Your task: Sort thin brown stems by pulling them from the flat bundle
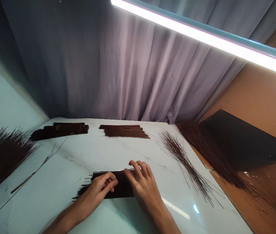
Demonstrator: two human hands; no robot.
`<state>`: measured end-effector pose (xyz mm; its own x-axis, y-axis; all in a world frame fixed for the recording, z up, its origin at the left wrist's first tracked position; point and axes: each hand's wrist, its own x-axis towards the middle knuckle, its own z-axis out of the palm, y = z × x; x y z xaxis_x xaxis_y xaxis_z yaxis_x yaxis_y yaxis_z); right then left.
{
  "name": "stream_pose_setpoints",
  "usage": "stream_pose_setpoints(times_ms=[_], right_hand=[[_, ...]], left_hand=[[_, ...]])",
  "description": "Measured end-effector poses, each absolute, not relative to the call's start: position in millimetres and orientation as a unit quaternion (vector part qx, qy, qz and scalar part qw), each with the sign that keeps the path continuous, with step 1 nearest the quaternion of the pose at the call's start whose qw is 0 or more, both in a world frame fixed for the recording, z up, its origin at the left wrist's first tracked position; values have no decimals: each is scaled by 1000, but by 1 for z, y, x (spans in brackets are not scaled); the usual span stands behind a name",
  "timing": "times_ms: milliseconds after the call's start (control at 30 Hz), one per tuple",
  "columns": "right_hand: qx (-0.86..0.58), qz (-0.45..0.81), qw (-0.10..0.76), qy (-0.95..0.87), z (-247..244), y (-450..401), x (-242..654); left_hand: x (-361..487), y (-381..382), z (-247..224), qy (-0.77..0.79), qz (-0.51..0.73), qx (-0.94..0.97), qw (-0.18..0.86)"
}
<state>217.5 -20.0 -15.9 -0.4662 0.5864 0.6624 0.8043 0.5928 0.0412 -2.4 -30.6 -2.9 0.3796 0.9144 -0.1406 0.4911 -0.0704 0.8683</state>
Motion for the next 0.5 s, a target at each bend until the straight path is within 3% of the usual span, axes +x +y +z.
stream_pose_setpoints(times_ms=[367,500], right_hand=[[-438,-161,302,-831,-21,-21,213],[-445,-106,342,-821,-11,-22,217]], left_hand=[[-2,-27,-4,493,248,694,462],[-2,-25,-1,504,266,675,469]])
